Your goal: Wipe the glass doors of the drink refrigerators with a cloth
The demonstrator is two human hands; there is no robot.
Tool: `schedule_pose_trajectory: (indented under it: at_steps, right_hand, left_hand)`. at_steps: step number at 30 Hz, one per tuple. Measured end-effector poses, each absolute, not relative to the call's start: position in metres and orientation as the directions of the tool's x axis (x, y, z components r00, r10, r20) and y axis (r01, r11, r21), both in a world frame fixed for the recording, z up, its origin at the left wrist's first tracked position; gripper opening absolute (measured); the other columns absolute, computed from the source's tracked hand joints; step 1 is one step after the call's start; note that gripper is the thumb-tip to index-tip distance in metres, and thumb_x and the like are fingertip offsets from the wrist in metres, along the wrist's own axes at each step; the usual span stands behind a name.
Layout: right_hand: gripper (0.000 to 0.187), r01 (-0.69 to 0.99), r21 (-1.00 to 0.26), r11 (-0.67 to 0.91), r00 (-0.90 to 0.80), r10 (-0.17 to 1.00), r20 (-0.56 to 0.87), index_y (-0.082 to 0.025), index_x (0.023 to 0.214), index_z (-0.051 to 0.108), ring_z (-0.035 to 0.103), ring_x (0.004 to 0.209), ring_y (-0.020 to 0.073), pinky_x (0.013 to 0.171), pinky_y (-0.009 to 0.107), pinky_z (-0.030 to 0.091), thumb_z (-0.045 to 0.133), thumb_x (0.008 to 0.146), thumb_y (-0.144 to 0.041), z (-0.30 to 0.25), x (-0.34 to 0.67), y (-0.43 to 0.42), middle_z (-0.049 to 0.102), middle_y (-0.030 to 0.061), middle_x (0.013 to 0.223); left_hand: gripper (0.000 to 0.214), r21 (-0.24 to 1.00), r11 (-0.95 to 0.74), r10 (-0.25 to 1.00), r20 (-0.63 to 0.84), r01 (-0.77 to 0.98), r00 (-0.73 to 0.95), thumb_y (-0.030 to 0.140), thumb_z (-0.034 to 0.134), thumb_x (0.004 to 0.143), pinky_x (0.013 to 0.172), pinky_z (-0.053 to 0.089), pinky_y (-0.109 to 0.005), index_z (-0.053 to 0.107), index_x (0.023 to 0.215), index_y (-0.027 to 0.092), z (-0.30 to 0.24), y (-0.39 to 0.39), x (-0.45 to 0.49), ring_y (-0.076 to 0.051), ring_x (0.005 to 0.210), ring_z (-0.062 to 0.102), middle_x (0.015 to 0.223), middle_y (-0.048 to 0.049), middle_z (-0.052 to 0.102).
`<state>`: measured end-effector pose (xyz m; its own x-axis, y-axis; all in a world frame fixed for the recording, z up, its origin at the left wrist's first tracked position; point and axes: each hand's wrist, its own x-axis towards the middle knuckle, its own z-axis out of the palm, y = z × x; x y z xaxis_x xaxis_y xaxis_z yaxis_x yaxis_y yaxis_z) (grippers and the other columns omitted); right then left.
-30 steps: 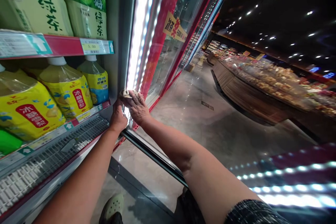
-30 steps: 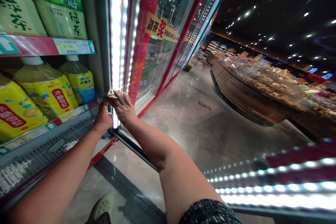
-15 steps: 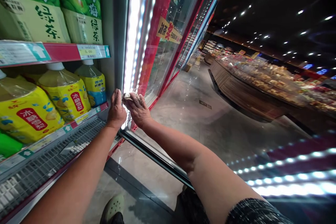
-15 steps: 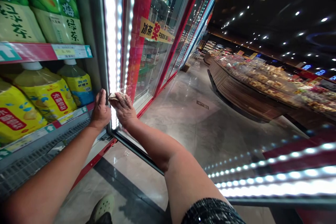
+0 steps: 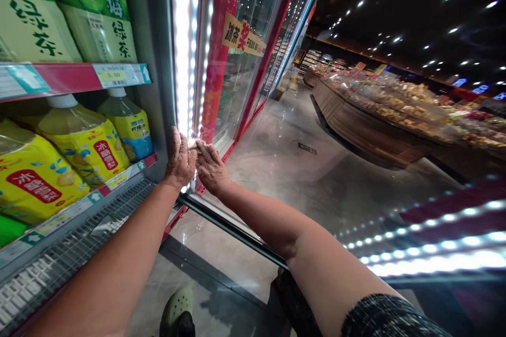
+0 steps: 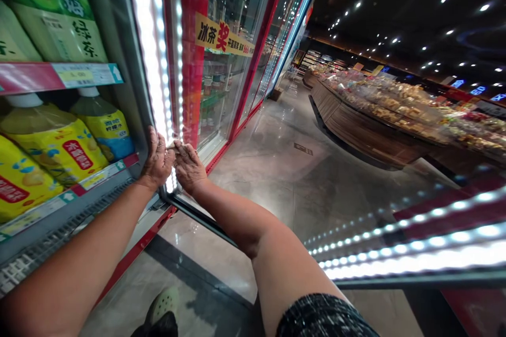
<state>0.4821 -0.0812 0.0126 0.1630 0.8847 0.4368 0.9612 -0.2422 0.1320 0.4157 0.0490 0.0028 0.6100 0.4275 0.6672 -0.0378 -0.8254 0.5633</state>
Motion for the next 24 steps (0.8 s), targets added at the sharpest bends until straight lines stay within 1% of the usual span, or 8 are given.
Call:
schedule_pose_trajectory:
  at_steps: [3, 7, 9, 10, 13, 15, 21, 24]
  right_hand:
    - [0.049, 0.956, 0.108, -0.274, 0.187, 0.847, 0.497, -0.010, 0.153, 0.046, 0.015, 0.159, 0.0223, 0.134, 0.051, 0.012, 0.039, 0.104, -0.014, 0.010, 0.483, -0.089, 0.037, 0.0114, 0.165]
    - [0.048, 0.970, 0.109, -0.219, 0.161, 0.908, 0.388, -0.009, 0.150, 0.050, 0.026, 0.156, 0.0230, 0.132, 0.047, 0.023, 0.042, 0.103, -0.013, -0.009, 0.480, -0.103, 0.042, 0.0125, 0.161]
    - [0.048, 0.971, 0.116, -0.208, 0.157, 0.925, 0.345, -0.008, 0.149, 0.051, 0.028, 0.156, 0.0244, 0.131, 0.047, 0.026, 0.044, 0.102, -0.014, -0.012, 0.479, -0.109, 0.042, 0.0124, 0.161]
    - [0.048, 0.970, 0.121, -0.211, 0.158, 0.926, 0.344, -0.008, 0.149, 0.051, 0.026, 0.156, 0.0250, 0.132, 0.048, 0.024, 0.045, 0.102, -0.015, -0.010, 0.479, -0.112, 0.041, 0.0121, 0.162]
    - [0.051, 0.963, 0.143, -0.229, 0.154, 0.902, 0.404, -0.009, 0.153, 0.046, 0.020, 0.158, 0.0253, 0.133, 0.050, 0.016, 0.045, 0.103, -0.017, 0.003, 0.480, -0.119, 0.038, 0.0105, 0.163]
    - [0.052, 0.957, 0.152, -0.246, 0.157, 0.885, 0.439, -0.010, 0.155, 0.042, 0.016, 0.159, 0.0247, 0.134, 0.051, 0.016, 0.043, 0.103, -0.016, 0.008, 0.480, -0.126, 0.037, 0.0096, 0.164]
    - [0.048, 0.960, 0.160, -0.228, 0.162, 0.923, 0.348, -0.007, 0.149, 0.051, 0.027, 0.156, 0.0235, 0.130, 0.043, 0.029, 0.046, 0.102, -0.013, -0.001, 0.477, -0.147, 0.042, 0.0136, 0.161]
    - [0.048, 0.960, 0.178, -0.216, 0.137, 0.916, 0.376, -0.009, 0.150, 0.050, 0.027, 0.156, 0.0225, 0.131, 0.043, 0.029, 0.044, 0.102, -0.011, 0.003, 0.480, -0.158, 0.042, 0.0116, 0.161]
  left_hand:
    - [0.082, 0.582, -0.812, 0.428, 0.651, -0.050, 0.627, 0.055, 0.029, 0.101, 0.131, 0.005, -0.043, 0.022, 0.161, 0.000, 0.002, 0.051, 0.416, -0.029, 0.160, -0.001, 0.171, -0.0209, -0.003]
    - [0.084, 0.565, -0.824, 0.415, 0.643, -0.033, 0.644, 0.057, 0.032, 0.099, 0.131, 0.004, -0.044, 0.020, 0.161, 0.002, 0.004, 0.052, 0.414, -0.029, 0.160, -0.004, 0.172, -0.0201, -0.003]
    - [0.081, 0.555, -0.832, 0.417, 0.631, -0.004, 0.654, 0.050, 0.036, 0.099, 0.131, 0.005, -0.045, 0.020, 0.161, -0.001, 0.006, 0.051, 0.413, -0.030, 0.160, -0.005, 0.171, -0.0225, -0.003]
    - [0.080, 0.548, -0.836, 0.420, 0.622, 0.016, 0.661, 0.044, 0.039, 0.098, 0.131, 0.006, -0.046, 0.019, 0.160, -0.003, 0.007, 0.050, 0.413, -0.030, 0.159, -0.006, 0.171, -0.0239, -0.003]
    - [0.082, 0.518, -0.851, 0.428, 0.592, 0.085, 0.683, 0.024, 0.048, 0.089, 0.131, 0.008, -0.048, 0.017, 0.159, -0.006, 0.008, 0.048, 0.413, -0.031, 0.159, -0.009, 0.170, -0.0269, -0.005]
    - [0.088, 0.494, -0.862, 0.424, 0.579, 0.113, 0.696, 0.016, 0.051, 0.083, 0.131, 0.007, -0.049, 0.014, 0.158, -0.008, 0.009, 0.046, 0.413, -0.032, 0.158, -0.011, 0.169, -0.0285, -0.006]
    - [0.097, 0.509, -0.851, 0.445, 0.561, 0.133, 0.698, 0.009, 0.055, 0.075, 0.130, 0.007, -0.055, 0.010, 0.160, -0.004, 0.013, 0.041, 0.414, -0.035, 0.158, -0.014, 0.169, -0.0268, -0.010]
    - [0.096, 0.497, -0.851, 0.457, 0.543, 0.169, 0.704, 0.008, 0.056, 0.074, 0.131, 0.005, -0.054, 0.012, 0.157, -0.010, 0.017, 0.037, 0.414, -0.036, 0.157, -0.015, 0.167, -0.0315, -0.010]
